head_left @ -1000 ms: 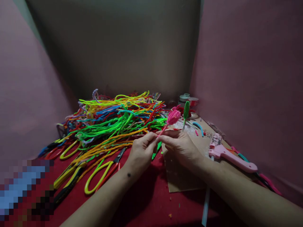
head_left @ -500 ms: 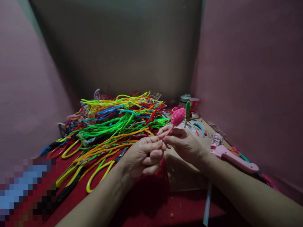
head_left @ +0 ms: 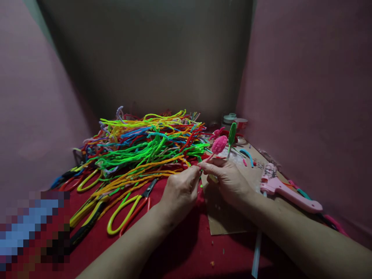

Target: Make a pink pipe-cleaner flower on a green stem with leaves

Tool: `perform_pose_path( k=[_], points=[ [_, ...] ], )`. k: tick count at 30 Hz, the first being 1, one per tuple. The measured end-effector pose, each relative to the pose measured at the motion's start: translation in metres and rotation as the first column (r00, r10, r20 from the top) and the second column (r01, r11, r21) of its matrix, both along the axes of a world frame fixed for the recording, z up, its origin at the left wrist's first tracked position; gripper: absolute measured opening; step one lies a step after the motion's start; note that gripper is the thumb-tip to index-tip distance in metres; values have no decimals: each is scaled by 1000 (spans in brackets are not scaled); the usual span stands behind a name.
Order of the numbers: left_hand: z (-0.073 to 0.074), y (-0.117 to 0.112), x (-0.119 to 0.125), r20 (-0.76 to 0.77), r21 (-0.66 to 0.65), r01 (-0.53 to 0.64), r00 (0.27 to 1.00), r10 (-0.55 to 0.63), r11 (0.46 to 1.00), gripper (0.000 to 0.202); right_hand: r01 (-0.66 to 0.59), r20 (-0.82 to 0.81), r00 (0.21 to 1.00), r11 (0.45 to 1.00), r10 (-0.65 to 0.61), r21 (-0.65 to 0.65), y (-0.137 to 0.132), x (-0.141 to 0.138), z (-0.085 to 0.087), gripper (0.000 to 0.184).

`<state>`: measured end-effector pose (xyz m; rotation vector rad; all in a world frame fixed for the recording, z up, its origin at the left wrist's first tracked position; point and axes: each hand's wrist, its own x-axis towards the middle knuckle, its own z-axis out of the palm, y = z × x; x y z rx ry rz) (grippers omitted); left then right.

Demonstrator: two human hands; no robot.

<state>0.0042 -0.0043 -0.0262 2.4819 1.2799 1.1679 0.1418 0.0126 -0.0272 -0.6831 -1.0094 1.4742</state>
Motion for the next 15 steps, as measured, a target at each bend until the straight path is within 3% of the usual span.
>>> perform_pose_path(
  k=[3, 7, 10, 15],
  points=[
    [8, -1, 5, 232, -233, 46, 973, 10, 971, 19, -49, 14, 999, 998, 49, 37, 2, 2, 0, 8],
    [21, -3, 6, 544, -558, 282, 834, 88, 781, 21, -110, 90, 991, 986, 99, 123, 3, 6, 3, 6],
    [27, -5, 4, 638, -640, 418, 757, 142, 645, 19, -111, 138, 987, 975, 85, 191, 3, 9, 5, 4],
    [27, -7, -1, 723, -650, 572, 668, 176, 501, 18, -168, 71, 985, 967, 157, 191, 7, 10, 5, 6]
  ],
)
